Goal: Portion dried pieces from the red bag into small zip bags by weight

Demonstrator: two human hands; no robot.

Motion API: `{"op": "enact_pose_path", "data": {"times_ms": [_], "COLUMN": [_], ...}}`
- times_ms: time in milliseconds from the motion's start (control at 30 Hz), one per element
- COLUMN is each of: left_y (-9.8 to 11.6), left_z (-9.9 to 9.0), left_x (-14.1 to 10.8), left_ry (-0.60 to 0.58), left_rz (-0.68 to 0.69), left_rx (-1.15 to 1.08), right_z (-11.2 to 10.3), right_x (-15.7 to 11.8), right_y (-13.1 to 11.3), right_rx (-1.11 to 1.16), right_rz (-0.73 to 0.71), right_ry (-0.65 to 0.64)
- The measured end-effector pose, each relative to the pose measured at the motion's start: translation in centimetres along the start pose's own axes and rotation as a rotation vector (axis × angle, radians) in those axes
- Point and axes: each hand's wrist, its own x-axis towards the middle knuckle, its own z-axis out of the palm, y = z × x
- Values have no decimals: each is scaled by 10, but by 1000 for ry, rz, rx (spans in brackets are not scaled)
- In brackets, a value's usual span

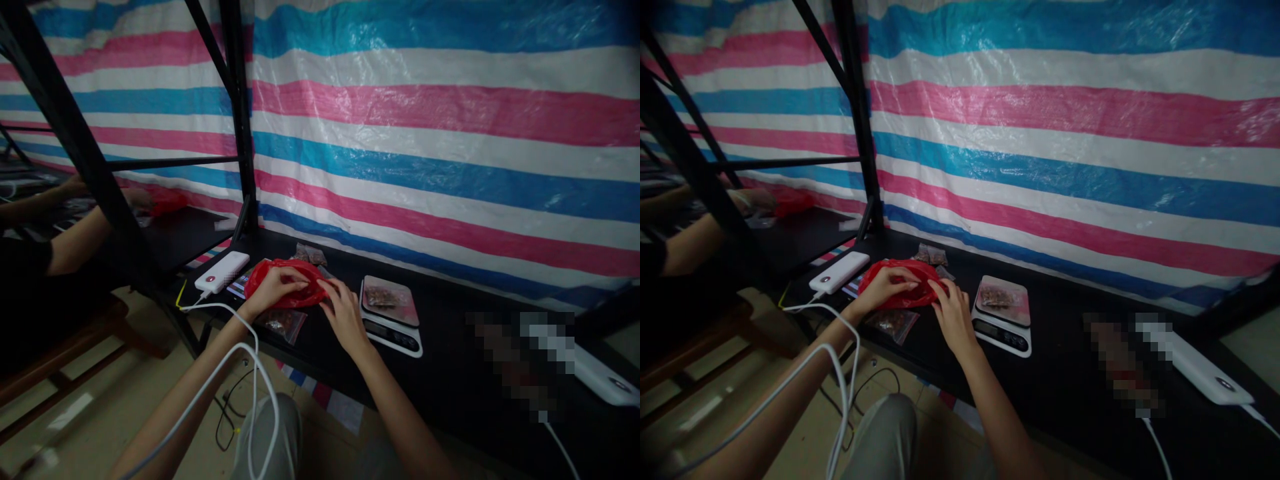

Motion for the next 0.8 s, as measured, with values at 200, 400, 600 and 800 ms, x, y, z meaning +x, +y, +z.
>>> {"op": "enact_pose_path", "data": {"times_ms": [200,400,600,800], "left_y": [25,24,15,13], "left_z": [19,55,61,61], "left_x": [4,15,18,14], "left_ry": [6,-93,-180,-244], "left_rz": [73,290,321,268], "left_rx": [-96,156,326,376], "right_z": [9,27,29,28], "right_x": [-3,-6,-9,-10], "right_y": [12,20,23,22], "right_rx": [57,135,211,176], "right_rz": [195,241,334,307], "right_ry": [150,60,75,39]}}
